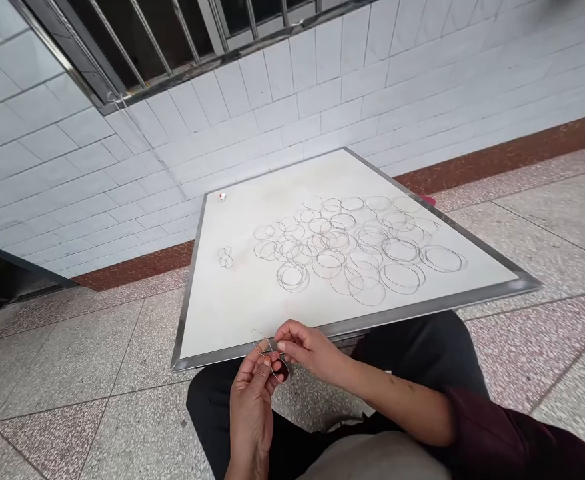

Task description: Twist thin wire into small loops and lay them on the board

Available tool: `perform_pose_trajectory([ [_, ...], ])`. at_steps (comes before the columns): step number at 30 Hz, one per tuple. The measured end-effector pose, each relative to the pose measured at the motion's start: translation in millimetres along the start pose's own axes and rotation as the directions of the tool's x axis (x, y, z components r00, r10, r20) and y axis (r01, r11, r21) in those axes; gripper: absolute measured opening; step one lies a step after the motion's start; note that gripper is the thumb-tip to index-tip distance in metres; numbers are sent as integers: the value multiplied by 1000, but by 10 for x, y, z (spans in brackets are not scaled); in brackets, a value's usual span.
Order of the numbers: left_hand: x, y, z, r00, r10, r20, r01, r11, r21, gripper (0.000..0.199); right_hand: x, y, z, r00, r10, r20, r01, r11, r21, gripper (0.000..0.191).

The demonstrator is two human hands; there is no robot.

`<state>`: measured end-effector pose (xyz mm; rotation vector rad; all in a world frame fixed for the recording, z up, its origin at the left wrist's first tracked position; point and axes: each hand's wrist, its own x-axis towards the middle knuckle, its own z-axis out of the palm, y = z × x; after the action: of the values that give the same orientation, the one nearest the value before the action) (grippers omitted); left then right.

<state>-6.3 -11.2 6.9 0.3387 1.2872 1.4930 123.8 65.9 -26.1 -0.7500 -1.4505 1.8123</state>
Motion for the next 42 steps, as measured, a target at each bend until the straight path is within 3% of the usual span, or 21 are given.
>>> perform_pose_trajectory([
  [4, 63, 52, -66, 998, 26, -62, -30, 998, -59, 44, -1, 12, 9, 1000, -6, -8, 5, 996, -89, 24],
  [9, 241, 186, -205, 989, 99, -106, -101, 995, -20, 49, 49, 85, -10, 1000, 11, 10, -9, 969, -248, 13],
  [18, 786, 280, -431, 973, 199, -114, -191, 978, 81, 50, 300, 182, -38, 999, 0, 33, 17, 854, -519, 7],
  [22, 1080, 338, -441, 972, 217, -92, -208, 973, 98, 47, 443, 239, -52, 998, 37, 48, -7, 861, -508, 8],
  [25, 1295, 397, -387, 970, 230, -76, -220, 968, 117, 44, 574, 211, -35, 993, 93, 65, -52, 882, -468, 9],
  [29, 1558, 477, -219, 973, 231, -4, -228, 961, 160, 40, 842, 90, -14, 996, 76, 45, -46, 877, -479, 9],
  [37, 1933, 747, 277, 957, 245, 155, -273, 939, 207, 34, 1607, -233, -63, 967, -23, -255, -88, 904, -417, 21],
  [42, 2051, 693, 321, 961, 239, 139, -260, 951, 167, 33, 1823, -199, -124, 949, -99, -300, -54, 885, -462, 21],
])
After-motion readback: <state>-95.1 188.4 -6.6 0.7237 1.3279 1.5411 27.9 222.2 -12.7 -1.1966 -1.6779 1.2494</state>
